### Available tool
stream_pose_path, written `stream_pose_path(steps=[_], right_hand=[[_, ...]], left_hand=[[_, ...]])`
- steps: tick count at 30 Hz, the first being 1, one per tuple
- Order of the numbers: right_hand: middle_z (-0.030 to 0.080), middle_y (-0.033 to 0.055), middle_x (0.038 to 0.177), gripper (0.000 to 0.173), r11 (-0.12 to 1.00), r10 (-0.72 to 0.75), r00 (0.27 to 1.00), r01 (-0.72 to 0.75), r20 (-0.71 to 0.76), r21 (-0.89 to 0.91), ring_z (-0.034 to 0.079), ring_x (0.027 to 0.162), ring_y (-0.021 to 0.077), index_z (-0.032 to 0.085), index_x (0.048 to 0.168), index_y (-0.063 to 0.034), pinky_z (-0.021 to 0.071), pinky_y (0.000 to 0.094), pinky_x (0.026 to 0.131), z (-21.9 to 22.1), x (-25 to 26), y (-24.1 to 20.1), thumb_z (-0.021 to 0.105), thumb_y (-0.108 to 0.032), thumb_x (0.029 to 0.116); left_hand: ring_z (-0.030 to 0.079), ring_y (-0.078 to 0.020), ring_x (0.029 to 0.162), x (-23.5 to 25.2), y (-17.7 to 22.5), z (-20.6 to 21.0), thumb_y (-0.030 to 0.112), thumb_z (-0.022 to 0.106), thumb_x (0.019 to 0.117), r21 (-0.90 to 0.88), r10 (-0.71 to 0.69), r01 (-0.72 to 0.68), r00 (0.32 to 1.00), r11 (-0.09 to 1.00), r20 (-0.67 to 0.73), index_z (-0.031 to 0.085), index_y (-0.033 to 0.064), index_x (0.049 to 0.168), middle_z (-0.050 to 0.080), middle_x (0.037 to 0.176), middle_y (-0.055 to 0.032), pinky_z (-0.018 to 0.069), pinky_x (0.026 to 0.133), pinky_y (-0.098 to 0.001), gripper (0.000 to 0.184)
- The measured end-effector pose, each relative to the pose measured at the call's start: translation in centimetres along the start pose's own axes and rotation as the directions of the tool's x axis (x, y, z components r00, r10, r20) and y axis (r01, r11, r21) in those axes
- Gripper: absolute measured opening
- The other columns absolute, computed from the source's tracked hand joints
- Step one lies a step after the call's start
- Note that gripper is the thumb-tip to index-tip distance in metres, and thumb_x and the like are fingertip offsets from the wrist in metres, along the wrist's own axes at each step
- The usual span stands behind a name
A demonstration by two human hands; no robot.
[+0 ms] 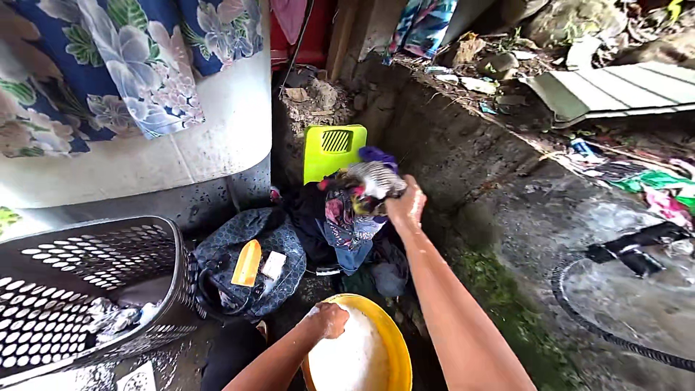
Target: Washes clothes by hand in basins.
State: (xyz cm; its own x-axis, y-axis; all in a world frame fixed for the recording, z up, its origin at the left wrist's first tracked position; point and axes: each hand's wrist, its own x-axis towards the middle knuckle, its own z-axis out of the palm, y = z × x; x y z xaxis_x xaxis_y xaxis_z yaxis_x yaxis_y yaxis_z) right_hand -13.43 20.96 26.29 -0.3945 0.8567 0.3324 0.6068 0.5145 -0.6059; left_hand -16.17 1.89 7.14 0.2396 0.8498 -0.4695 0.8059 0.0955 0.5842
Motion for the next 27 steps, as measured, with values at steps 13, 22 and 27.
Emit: stream_pose_path(steps=[13,22,27], right_hand=[[0.064,-0.0099,0.087,0.025,0.743,0.301,0.927,-0.376,0.224,0.554,0.063,0.072,-0.0037,0.048,0.124,-0.0104,0.0565,0.0177,0.063,-11.1,-14.6,9.7,0.044,-0.008,0.0999],[0.041,0.0196,0.159,0.075,0.945,0.234,0.394,0.122,0.889,-0.302,0.033,0.147,0.0472,0.050,0.152,-0.0250,0.0327,0.0711,0.112,6.6,-26.9,20.1,0.082,-0.030,0.0845],[0.013,0.0243,0.168,0.106,0.864,0.387,0.145,0.288,0.911,-0.413,0.007,0.151,0.0570,0.026,0.163,-0.0313,0.0224,0.0847,0.105,13.1,-29.0,21.8,0.087,-0.044,0.0767]], left_hand=[[0.058,-0.0417,0.127,-1.7,0.8,-1.5,0.025,0.056,0.1037,-0.079,-0.094,0.089,0.993,0.993,-0.066,0.065,0.0001,0.127,0.064,0.131,-0.0240,0.0442,0.104,-0.0642,0.035],[0.056,-0.0438,0.128,-0.9,1.2,-0.4,0.012,0.057,0.1010,0.007,-0.158,0.158,0.985,0.987,0.061,0.065,-0.0032,0.123,0.064,0.129,-0.0264,0.0411,0.105,-0.0663,0.028],[0.057,-0.0439,0.127,-1.4,1.5,-0.1,0.013,0.054,0.1041,-0.035,-0.134,0.138,0.987,0.990,0.083,0.063,-0.0020,0.128,0.063,0.129,-0.0266,0.0423,0.105,-0.0644,0.029]])
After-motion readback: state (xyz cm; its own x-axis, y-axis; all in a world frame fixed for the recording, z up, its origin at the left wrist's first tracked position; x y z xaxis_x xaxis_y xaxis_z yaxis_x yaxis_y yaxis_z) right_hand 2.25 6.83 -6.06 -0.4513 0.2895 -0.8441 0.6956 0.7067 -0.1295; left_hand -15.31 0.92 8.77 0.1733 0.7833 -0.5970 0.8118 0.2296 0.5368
